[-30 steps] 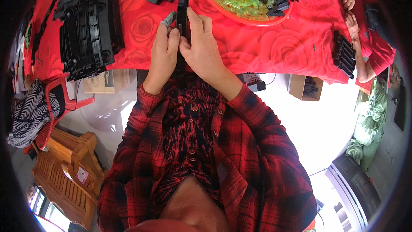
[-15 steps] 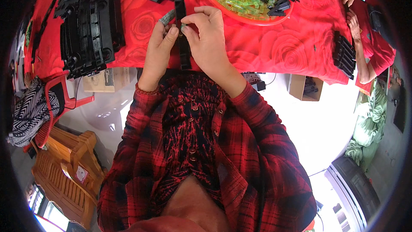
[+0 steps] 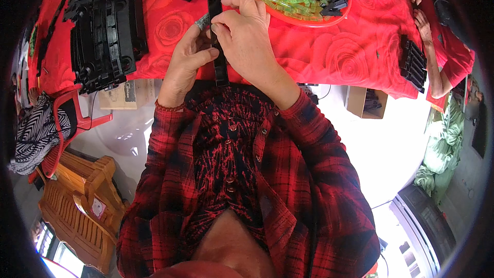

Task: The person inserts small components into plastic housing units by hand for assembly.

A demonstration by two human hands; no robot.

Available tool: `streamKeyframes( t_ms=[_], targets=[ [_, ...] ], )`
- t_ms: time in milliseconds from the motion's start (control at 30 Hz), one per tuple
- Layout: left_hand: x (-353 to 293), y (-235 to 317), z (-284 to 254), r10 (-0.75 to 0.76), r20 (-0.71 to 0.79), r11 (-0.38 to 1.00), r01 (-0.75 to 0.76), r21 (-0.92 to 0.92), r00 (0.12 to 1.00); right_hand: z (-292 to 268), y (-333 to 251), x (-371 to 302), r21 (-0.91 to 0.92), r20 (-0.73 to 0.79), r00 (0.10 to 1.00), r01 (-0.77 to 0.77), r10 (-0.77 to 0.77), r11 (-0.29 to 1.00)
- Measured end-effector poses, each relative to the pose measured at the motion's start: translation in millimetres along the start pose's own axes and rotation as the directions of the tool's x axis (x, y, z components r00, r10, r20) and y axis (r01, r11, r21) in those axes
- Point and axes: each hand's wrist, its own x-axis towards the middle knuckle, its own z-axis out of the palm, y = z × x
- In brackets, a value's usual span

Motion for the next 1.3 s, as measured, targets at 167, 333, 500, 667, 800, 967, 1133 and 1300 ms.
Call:
streamKeyframes(
  t_ms=[167,333,500,667,800,967,1133,1300],
  targets=[
    [-4.8,2.0,11.0,0.053,-0.027,0.991,-0.056,-0.125,0.998,-3.4,-2.7,4.8,-0.046,-0.035,0.998,0.049,-0.05,0.998],
    [-5.3,-6.0,16.6,0.034,-0.035,0.945,-0.044,-0.324,0.999,-8.7,-3.2,8.0,-0.053,-0.025,0.994,0.104,-0.106,0.993],
    [-4.3,-7.8,14.2,0.03,-0.069,0.949,-0.05,-0.312,0.997,-14.5,-3.9,10.0,-0.112,-0.024,0.99,0.133,-0.137,0.985],
    [-5.2,-10.0,14.1,0.033,-0.103,0.974,-0.055,-0.221,0.994,-19.0,-12.2,8.5,-0.172,0.027,0.99,0.144,-0.142,0.974],
    [-6.0,-6.7,19.1,0.003,-0.113,0.989,-0.02,-0.148,0.994,-16.3,-5.5,8.3,-0.204,0.054,0.988,0.155,-0.147,0.967],
    [-6.4,-3.8,17.0,-0.004,-0.089,0.994,-0.006,-0.109,0.996,-15.3,-1.7,7.6,-0.155,0.015,0.991,0.133,-0.132,0.979],
    [-6.5,-8.7,12.9,-0.016,-0.102,0.994,0.005,-0.106,0.995,-16.4,1.2,11.2,-0.076,-0.114,0.984,0.127,-0.135,0.989],
    [-6.9,-11.2,11.3,-0.018,-0.098,0.974,-0.004,-0.225,0.995,-23.6,-4.0,14.9,-0.067,-0.083,0.975,0.202,-0.207,0.977]
  ],
)
